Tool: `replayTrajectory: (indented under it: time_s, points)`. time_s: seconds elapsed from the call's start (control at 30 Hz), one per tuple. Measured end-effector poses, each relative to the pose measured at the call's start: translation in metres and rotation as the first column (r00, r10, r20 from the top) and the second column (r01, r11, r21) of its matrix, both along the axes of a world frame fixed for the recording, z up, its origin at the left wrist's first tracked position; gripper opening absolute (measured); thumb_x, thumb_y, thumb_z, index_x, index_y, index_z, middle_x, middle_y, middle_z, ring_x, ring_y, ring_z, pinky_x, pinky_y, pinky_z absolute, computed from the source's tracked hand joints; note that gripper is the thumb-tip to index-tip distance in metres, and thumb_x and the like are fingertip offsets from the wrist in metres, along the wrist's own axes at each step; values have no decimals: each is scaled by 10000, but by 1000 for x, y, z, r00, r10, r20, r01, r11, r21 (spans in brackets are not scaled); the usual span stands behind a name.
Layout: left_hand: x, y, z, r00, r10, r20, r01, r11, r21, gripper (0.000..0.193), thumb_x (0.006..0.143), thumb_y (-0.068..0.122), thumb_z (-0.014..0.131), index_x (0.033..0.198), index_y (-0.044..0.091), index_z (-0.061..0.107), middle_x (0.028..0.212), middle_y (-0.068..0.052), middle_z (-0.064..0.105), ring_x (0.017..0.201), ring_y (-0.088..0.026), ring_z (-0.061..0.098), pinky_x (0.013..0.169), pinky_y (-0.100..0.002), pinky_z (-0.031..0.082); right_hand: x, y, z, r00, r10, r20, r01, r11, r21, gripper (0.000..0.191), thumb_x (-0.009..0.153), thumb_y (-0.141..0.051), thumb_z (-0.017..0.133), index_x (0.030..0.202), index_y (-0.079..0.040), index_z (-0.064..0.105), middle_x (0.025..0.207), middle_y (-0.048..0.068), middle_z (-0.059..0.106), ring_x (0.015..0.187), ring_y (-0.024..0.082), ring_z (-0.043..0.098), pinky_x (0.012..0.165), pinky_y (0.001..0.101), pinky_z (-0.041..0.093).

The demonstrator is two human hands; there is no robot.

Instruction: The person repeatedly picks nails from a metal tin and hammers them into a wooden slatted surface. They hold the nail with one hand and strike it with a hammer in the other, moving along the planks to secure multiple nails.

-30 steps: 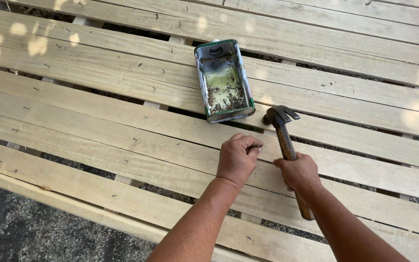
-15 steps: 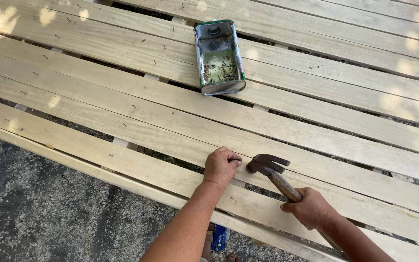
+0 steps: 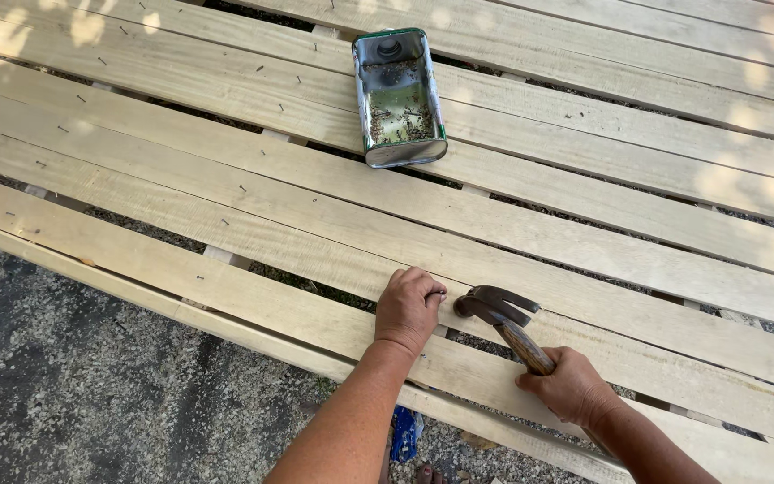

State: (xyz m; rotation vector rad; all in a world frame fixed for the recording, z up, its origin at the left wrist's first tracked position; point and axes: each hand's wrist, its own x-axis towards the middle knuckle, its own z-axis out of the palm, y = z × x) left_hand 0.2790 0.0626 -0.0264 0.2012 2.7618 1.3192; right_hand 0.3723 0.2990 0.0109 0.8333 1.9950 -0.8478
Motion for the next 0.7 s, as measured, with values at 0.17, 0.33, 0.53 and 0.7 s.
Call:
replayTrajectory:
  time_s: [0.17,0.33,0.53,0.7]
  points:
    - [-3,-2,4,997,-71,19,73,990,-117,60,836,172,796,784,160,769,942,48,653,960,-162,613,891,-298,557,-2,-10,3,994,106,7,-107,988,108,235,925,-298,757,1033,-90,737,660,70,613,536,148,550,580,354,564]
    - [-4,-4,6,999,-49,13,50,993,-111,45,832,191,807,807,172,775,937,61,648,954,-151,608,888,-291,554,-4,-18,7,999,43,-17,-42,996,78,251,919,-275,765,1008,-41,744,654,81,594,522,163,527,543,365,547]
    - [-2,-5,4,999,-21,42,26,992,-120,29,843,190,794,825,175,777,942,78,650,959,-120,608,926,-252,554,-8,-26,17,989,-29,-143,23,999,-44,295,890,-241,794,959,39,731,639,107,582,503,176,514,497,373,514]
    - [-5,-5,2,998,-20,57,29,987,-160,36,857,160,785,826,179,778,944,81,657,968,-114,615,920,-253,560,-20,-34,24,979,203,-32,-196,969,151,288,926,-324,745,1031,-56,745,668,70,645,576,152,592,638,351,592]
